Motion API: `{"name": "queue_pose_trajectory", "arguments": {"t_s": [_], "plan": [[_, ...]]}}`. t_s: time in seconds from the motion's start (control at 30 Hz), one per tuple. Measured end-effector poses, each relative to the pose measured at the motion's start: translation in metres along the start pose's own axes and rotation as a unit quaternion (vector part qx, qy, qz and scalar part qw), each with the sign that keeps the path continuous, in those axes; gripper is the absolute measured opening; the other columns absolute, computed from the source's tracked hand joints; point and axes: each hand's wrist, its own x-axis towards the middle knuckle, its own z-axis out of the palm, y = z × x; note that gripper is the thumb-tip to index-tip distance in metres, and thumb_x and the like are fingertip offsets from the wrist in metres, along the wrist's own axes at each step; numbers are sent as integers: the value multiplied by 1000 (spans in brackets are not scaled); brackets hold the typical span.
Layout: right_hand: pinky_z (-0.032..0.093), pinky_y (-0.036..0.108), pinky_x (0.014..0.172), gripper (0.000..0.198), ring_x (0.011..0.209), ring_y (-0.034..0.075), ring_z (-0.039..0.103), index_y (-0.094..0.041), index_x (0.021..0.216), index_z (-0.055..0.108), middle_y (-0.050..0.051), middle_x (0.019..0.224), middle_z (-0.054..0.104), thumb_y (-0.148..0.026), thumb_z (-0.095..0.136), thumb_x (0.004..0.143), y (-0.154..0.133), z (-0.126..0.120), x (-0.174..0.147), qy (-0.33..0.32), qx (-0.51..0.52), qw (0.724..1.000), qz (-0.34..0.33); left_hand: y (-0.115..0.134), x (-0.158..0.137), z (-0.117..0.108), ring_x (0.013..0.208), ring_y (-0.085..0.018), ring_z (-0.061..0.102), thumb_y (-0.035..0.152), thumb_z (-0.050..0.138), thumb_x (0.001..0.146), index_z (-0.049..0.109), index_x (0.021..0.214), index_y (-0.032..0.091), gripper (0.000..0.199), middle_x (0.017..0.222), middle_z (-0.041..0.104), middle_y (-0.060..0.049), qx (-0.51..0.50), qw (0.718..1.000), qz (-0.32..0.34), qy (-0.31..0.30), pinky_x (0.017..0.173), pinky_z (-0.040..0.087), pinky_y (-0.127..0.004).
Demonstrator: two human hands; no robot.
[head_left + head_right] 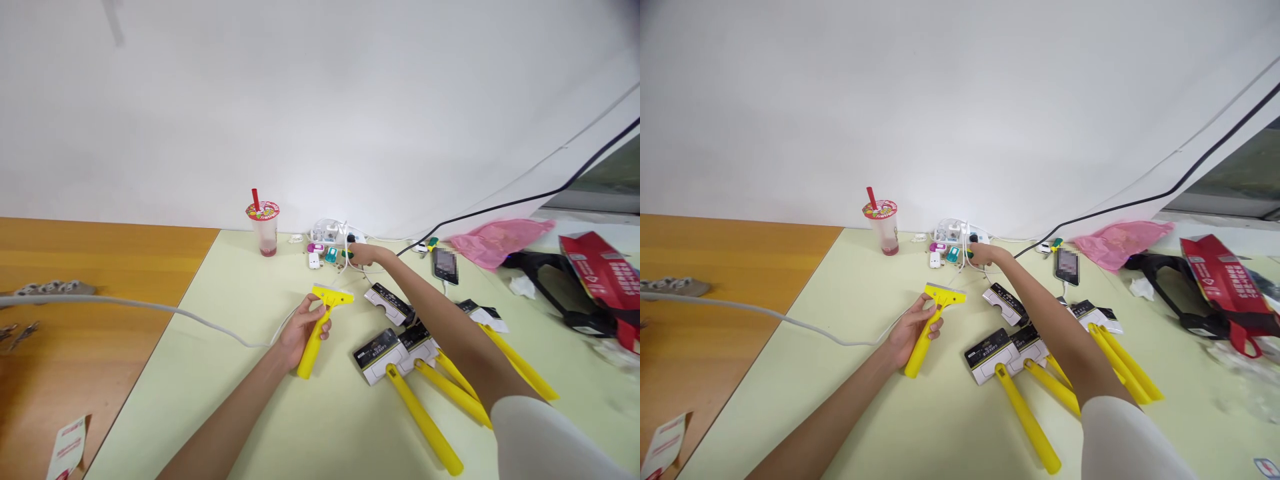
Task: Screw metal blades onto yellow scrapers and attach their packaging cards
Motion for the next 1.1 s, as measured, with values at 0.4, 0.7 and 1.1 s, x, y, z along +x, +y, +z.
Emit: {"name": "queue_pose_trajectory", "arguments": {"t_s": [0.4,0.7,1.1], "plan": [[45,33,80,30,97,28,69,-16,121,63,16,107,77,-42,51,113,9,9,-150,301,11,952,-57,2,0,0,62,-6,54,19,92,76,56,107,25,48,104,61,1,-7,1000,10,-2,54,40,-20],[54,38,92,18,105,27,68,-23,122,58,13,129,62,-22,59,104,-35,101,-169,304,95,908,-273,-1,-3,3,64,-7,54,18,90,80,59,110,24,43,107,63,-1,25,999,22,-15,56,41,-21],[50,39,101,20,106,24,65,-24,105,65,9,118,61,-44,63,107,-39,103,-149,316,225,877,-281,-1,0,0,64,-7,55,21,92,79,59,109,24,45,100,61,1,31,999,24,-15,55,42,-20]]}}
